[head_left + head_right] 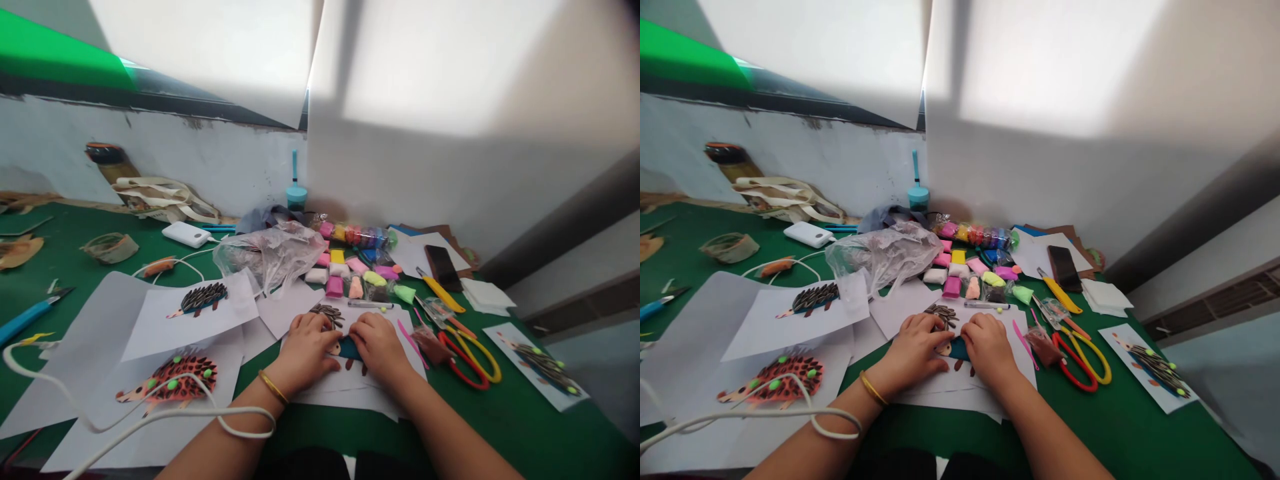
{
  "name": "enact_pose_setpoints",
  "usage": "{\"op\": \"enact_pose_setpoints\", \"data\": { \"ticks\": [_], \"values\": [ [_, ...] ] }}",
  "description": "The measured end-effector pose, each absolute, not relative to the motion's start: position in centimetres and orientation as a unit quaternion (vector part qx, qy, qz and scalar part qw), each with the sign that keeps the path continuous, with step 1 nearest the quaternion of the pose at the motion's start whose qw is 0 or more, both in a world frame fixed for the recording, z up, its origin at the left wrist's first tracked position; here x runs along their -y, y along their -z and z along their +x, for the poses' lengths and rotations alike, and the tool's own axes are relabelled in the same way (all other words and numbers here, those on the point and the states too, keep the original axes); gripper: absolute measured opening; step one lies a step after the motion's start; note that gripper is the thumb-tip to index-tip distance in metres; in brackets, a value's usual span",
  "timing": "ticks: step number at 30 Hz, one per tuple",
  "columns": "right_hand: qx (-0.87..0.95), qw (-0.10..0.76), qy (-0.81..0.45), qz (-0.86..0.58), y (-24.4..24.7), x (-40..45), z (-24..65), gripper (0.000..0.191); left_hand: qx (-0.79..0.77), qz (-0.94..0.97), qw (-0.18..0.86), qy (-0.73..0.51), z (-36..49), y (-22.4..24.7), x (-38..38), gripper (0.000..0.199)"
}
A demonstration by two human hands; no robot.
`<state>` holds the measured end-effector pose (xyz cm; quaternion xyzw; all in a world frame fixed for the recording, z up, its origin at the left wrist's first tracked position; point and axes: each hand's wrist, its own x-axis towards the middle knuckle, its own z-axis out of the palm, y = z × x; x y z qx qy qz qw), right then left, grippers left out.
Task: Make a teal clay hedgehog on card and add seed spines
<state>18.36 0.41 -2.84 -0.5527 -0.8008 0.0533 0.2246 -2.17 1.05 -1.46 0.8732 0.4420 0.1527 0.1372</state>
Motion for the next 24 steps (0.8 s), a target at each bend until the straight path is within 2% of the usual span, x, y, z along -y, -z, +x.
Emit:
{"op": "enact_pose_setpoints", "data": {
  "ticks": [14, 24],
  "values": [
    [0.815, 0.18, -0.004, -0.551, 2.19, -0.17, 17.68, 0.015, -0.437, 0.878, 0.135, -0.142, -2.2, 1.36, -1.23, 0.053],
    [0.808, 0.194, -0.007, -0.556, 2.45, -0.04, 17.76, 0.014, -0.432, 0.88, 0.13, -0.147, -2.12, 1.22, -1.06, 0.055]
  ]
}}
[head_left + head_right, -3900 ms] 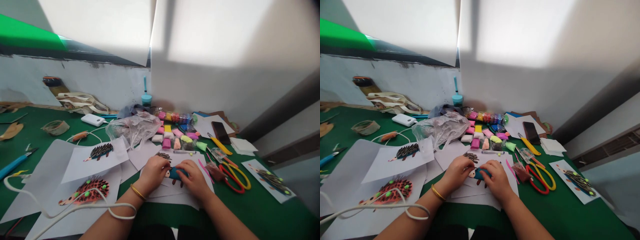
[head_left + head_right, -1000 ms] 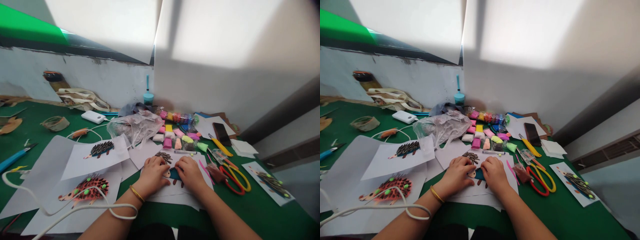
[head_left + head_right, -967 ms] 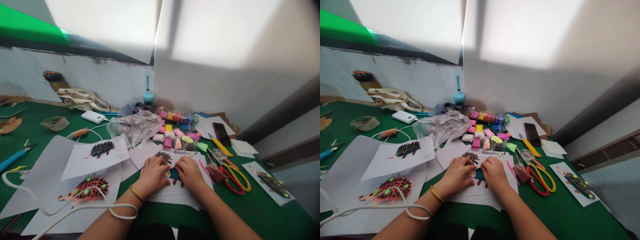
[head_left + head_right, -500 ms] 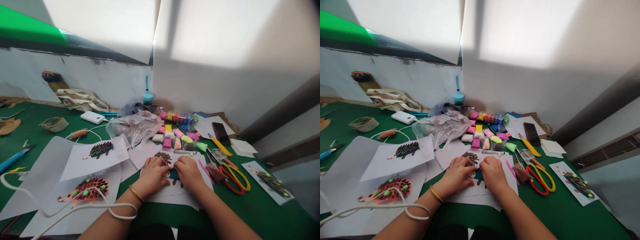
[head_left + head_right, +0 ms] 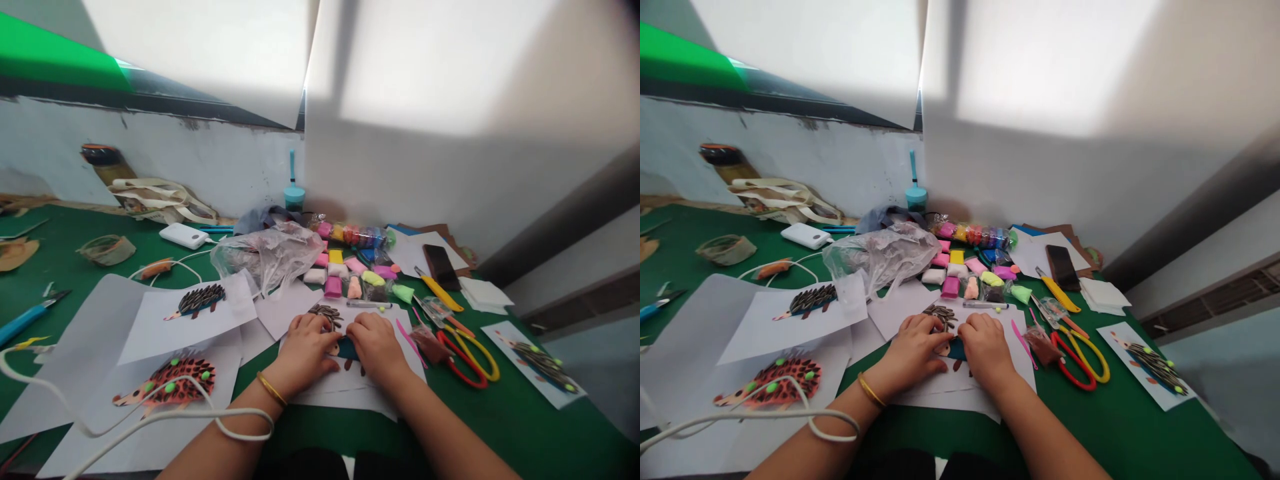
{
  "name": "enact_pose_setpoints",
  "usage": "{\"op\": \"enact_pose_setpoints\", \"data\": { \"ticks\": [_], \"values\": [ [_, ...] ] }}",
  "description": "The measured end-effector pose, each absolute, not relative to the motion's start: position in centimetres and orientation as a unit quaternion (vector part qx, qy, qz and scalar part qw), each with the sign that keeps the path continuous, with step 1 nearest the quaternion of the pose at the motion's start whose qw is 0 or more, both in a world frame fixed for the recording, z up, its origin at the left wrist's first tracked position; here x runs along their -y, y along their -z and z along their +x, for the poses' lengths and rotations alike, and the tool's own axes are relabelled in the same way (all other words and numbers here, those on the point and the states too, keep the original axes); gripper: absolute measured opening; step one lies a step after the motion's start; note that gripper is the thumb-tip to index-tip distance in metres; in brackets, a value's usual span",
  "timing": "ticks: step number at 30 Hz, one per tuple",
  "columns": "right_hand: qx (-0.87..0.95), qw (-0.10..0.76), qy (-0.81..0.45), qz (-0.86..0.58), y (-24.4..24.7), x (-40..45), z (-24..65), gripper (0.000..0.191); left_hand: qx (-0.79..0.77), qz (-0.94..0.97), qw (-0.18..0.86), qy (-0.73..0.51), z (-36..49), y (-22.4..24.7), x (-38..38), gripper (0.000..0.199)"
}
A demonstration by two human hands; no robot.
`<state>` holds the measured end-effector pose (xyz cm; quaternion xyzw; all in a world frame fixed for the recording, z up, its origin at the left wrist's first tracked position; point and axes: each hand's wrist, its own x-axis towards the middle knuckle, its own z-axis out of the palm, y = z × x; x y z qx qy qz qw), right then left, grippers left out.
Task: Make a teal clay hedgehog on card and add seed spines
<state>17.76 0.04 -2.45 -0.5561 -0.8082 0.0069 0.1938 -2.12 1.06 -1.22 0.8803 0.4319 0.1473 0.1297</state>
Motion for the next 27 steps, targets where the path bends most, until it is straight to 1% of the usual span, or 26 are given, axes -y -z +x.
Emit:
{"op": "enact_pose_setpoints", "data": {
  "ticks": [18, 27],
  "values": [
    [0.814, 0.185, 0.014, -0.55, 2.62, -0.19, 17.72, 0.009, -0.433, 0.881, 0.13, -0.139, -2.06, 1.19, -1.09, 0.05],
    [0.808, 0.217, -0.014, -0.547, 2.53, -0.01, 18.33, 0.016, -0.443, 0.876, 0.133, -0.134, -2.19, 1.05, -1.07, 0.054]
  ]
}}
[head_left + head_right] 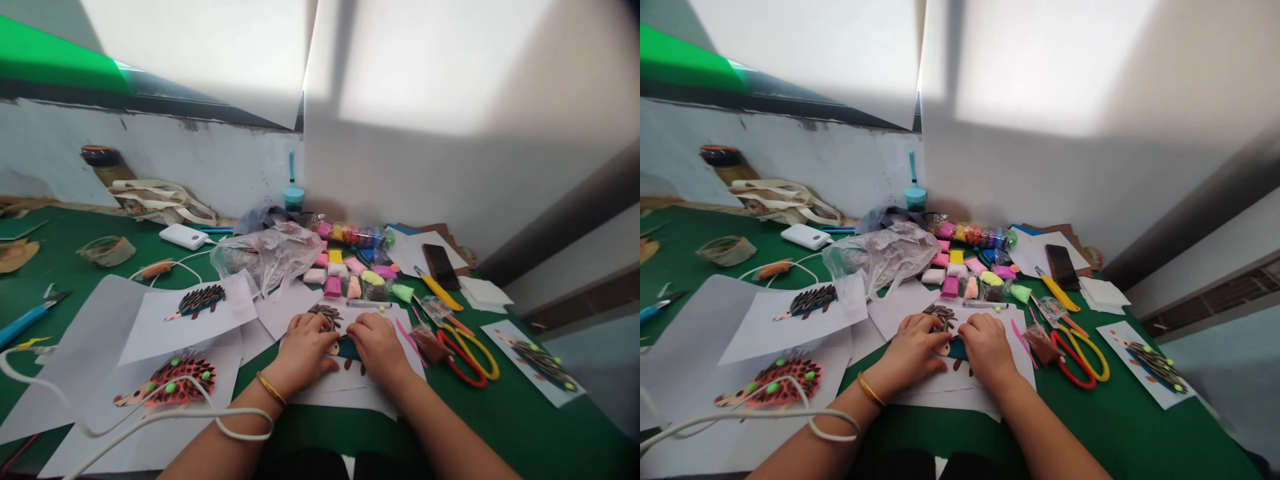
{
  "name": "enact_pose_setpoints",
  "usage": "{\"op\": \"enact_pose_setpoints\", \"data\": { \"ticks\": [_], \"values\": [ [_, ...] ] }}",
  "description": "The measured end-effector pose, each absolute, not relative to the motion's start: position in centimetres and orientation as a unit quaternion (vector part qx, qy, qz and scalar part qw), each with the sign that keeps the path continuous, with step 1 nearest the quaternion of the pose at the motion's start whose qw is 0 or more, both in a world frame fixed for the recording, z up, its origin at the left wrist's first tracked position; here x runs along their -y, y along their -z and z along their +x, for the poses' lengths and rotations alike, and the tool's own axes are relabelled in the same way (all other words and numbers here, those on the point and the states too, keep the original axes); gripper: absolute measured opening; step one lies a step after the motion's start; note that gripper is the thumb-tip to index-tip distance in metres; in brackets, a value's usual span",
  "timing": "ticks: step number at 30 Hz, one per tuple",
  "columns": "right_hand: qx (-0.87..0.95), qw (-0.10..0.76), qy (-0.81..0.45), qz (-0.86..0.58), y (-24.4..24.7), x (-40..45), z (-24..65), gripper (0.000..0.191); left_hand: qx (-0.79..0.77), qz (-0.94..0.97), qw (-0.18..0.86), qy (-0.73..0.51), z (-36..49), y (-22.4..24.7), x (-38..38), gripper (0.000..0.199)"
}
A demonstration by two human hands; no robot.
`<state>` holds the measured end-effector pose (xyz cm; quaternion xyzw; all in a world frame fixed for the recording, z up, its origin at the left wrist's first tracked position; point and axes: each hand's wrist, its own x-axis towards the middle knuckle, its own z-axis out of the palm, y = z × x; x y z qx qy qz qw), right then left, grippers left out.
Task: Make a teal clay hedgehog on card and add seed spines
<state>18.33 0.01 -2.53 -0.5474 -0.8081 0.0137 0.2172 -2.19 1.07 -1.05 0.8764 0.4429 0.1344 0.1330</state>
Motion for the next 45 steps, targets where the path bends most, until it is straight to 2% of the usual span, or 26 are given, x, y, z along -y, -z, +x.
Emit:
{"op": "enact_pose_setpoints", "data": {
  "ticks": [8, 28, 38, 40, 45],
  "values": [
    [0.799, 0.245, -0.052, -0.546, 3.1, -0.1, 19.2, 0.018, -0.44, 0.876, 0.128, -0.149, -2.2, 1.4, -1.2, 0.053],
    [0.808, 0.209, -0.022, -0.55, 3.0, -0.4, 17.9, 0.012, -0.429, 0.883, 0.125, -0.146, -2.2, 1.3, -1.3, 0.052],
    [0.789, 0.279, -0.07, -0.543, 3.3, -0.6, 19.7, 0.022, -0.447, 0.863, 0.145, -0.186, -2.6, 1.9, -1.7, 0.058],
    [0.78, 0.289, -0.083, -0.549, 3.4, -0.8, 20.1, 0.022, -0.456, 0.855, 0.149, -0.196, -2.7, 1.9, -1.9, 0.052],
    [0.764, 0.286, -0.105, -0.569, 3.9, -1.2, 20.7, 0.023, -0.496, 0.833, 0.115, -0.217, -2.7, 1.9, -2.1, 0.021]
  ]
}}
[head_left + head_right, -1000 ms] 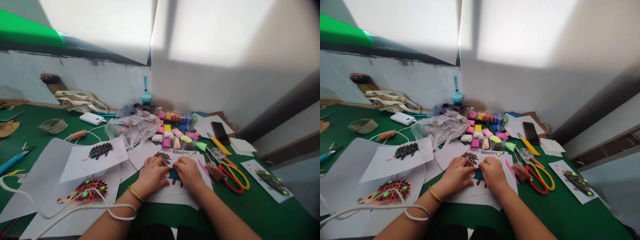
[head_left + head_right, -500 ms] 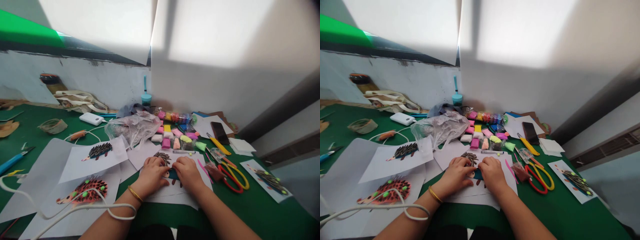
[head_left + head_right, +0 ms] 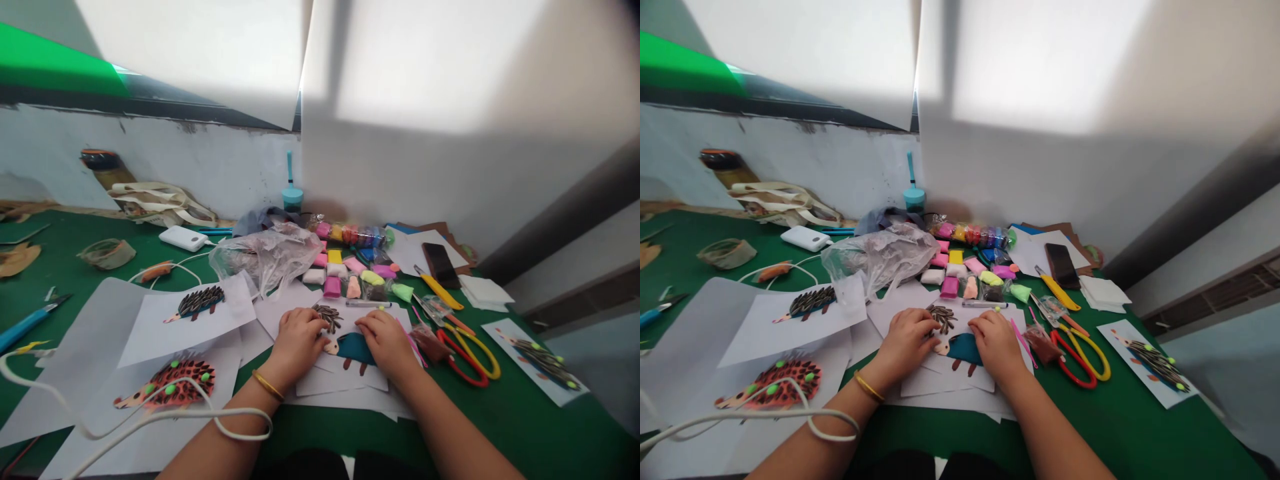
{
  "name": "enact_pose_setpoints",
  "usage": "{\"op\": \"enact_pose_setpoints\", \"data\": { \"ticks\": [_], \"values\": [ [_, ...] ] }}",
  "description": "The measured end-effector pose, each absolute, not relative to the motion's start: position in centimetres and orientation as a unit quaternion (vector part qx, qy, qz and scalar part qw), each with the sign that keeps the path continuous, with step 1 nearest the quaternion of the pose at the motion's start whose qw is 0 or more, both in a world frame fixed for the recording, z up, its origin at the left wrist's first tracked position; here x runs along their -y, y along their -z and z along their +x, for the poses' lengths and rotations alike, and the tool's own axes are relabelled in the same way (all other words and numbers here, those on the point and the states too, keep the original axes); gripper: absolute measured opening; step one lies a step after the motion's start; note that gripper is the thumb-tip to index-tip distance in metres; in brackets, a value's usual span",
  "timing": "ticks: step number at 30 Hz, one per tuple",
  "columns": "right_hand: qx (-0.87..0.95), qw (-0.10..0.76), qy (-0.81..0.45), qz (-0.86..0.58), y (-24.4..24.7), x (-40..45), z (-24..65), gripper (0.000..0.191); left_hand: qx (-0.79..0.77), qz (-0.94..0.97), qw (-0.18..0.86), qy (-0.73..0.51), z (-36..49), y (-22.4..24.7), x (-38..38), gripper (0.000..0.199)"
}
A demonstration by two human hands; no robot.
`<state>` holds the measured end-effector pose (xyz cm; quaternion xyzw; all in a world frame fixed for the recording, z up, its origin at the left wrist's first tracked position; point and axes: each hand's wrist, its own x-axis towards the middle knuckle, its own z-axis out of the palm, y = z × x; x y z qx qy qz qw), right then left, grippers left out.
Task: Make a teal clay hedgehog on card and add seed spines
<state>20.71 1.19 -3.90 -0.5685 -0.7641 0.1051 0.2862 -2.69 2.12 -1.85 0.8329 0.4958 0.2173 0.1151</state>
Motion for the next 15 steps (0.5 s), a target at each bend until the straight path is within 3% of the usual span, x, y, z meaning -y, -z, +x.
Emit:
{"op": "enact_pose_setpoints", "data": {
  "ticks": [9, 15],
  "values": [
    [0.779, 0.242, -0.125, -0.564, 3.4, -2.0, 20.5, 0.026, -0.483, 0.846, 0.085, -0.212, -2.0, 1.9, -2.1, 0.028],
    [0.866, 0.169, -0.106, -0.458, 1.9, -4.5, 19.6, 0.037, -0.48, 0.851, 0.066, -0.202, -2.0, 2.1, -2.1, 0.023]
  ]
}}
